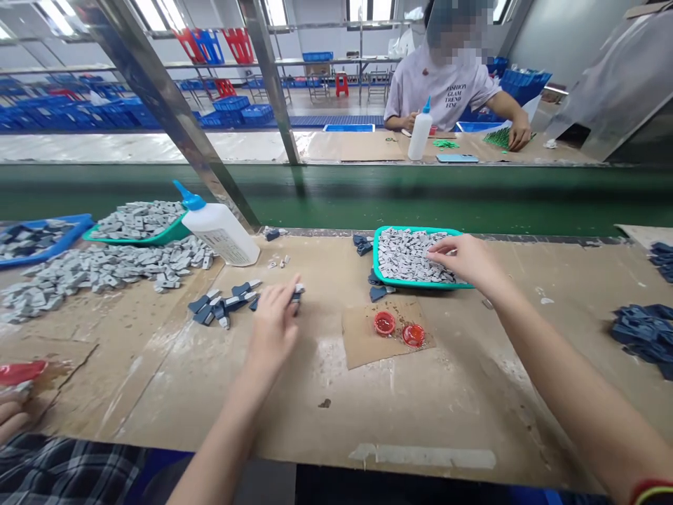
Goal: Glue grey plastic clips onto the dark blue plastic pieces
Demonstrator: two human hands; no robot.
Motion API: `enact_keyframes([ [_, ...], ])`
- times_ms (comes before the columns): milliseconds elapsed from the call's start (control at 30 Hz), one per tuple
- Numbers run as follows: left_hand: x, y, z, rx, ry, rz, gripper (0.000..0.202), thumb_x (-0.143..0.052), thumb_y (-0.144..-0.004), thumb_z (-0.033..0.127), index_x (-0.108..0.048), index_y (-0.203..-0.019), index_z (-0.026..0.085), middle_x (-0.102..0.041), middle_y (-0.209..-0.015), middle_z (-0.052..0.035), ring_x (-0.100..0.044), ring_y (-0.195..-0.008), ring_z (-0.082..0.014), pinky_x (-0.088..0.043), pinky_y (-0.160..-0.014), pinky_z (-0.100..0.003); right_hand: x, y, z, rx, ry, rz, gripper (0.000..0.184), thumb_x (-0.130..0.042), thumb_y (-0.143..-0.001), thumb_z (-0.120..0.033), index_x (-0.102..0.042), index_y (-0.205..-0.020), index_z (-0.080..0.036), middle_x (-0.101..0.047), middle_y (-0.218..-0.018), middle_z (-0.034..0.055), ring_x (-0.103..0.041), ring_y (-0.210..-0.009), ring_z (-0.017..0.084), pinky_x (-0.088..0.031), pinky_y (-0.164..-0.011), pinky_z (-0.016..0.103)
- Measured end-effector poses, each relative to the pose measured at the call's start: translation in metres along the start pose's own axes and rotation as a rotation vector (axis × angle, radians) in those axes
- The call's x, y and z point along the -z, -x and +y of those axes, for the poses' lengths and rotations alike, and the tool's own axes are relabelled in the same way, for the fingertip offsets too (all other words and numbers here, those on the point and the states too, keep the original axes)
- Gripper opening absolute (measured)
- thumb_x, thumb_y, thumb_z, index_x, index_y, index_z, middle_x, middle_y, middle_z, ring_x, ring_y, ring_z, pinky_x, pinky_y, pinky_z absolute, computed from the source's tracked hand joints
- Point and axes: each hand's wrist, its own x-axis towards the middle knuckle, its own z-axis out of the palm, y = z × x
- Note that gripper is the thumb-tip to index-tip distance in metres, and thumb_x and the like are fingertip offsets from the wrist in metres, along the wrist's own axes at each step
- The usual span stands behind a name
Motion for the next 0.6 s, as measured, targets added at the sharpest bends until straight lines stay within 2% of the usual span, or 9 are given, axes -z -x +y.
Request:
enact_keyframes([
  [100,0.015,-0.003,-0.043,0.038,-0.252,-0.080,0.053,-0.041,-0.080,0.010,-0.054,-0.131,0.015,-0.063,-0.112,-0.0153,-0.052,-0.112,-0.0342,-0.043,-0.096,-0.052,-0.013,-0.030,-0.003,-0.071,0.214,-0.062,0.023,-0.065,-0.081,-0.040,-0.076,-0.079,-0.021,-0.075,-0.080,0.0103,-0.067,-0.079,0.028,-0.042,-0.061,0.032],
  [167,0.025,-0.006,-0.061,0.037,-0.337,-0.133,0.052,-0.042,-0.075,0.008,-0.058,-0.125,0.013,-0.062,-0.111,-0.0179,-0.051,-0.114,-0.0376,-0.042,-0.096,-0.055,-0.022,-0.040,-0.008,-0.104,0.279,-0.090,0.022,-0.069,-0.078,-0.039,-0.075,-0.073,-0.018,-0.074,-0.076,0.0132,-0.067,-0.077,0.029,-0.041,-0.060,0.033],
  [233,0.032,-0.016,-0.069,0.011,-0.377,-0.154,0.047,-0.044,-0.072,0.008,-0.062,-0.116,0.010,-0.058,-0.116,-0.0221,-0.044,-0.121,-0.0424,-0.037,-0.100,-0.061,-0.027,-0.044,-0.012,-0.102,0.279,-0.112,0.019,-0.074,-0.074,-0.034,-0.073,-0.067,-0.017,-0.072,-0.072,0.0142,-0.067,-0.074,0.030,-0.041,-0.059,0.033],
  [333,0.031,-0.048,-0.063,-0.070,-0.378,-0.170,0.042,-0.045,-0.076,0.012,-0.061,-0.115,0.007,-0.049,-0.129,-0.0254,-0.033,-0.131,-0.0447,-0.028,-0.105,-0.064,-0.029,-0.043,-0.012,-0.080,0.258,-0.139,0.015,-0.076,-0.072,-0.027,-0.071,-0.063,-0.018,-0.071,-0.070,0.0117,-0.067,-0.073,0.028,-0.040,-0.060,0.033],
  [433,0.004,-0.094,-0.042,-0.201,-0.320,-0.237,0.043,-0.047,-0.084,0.020,-0.054,-0.127,0.013,-0.048,-0.133,-0.0197,-0.039,-0.130,-0.0364,-0.031,-0.107,-0.057,-0.028,-0.037,-0.011,-0.071,0.225,-0.135,0.012,-0.075,-0.072,-0.022,-0.069,-0.062,-0.019,-0.072,-0.072,0.0090,-0.066,-0.074,0.026,-0.040,-0.060,0.031],
  [500,-0.027,-0.124,-0.025,-0.301,-0.264,-0.312,0.043,-0.052,-0.086,0.028,-0.054,-0.128,0.017,-0.051,-0.132,-0.0166,-0.044,-0.126,-0.0322,-0.035,-0.107,-0.052,-0.027,-0.033,-0.012,-0.067,0.202,-0.118,0.011,-0.075,-0.072,-0.020,-0.068,-0.063,-0.019,-0.072,-0.074,0.0088,-0.066,-0.074,0.025,-0.039,-0.059,0.030],
  [600,-0.075,-0.154,-0.004,-0.411,-0.196,-0.412,0.044,-0.059,-0.084,0.034,-0.058,-0.124,0.018,-0.054,-0.130,-0.0152,-0.045,-0.126,-0.0319,-0.035,-0.108,-0.048,-0.024,-0.025,-0.013,-0.049,0.161,-0.071,0.010,-0.070,-0.075,-0.018,-0.066,-0.066,-0.019,-0.072,-0.076,0.0089,-0.066,-0.077,0.025,-0.040,-0.061,0.031],
])
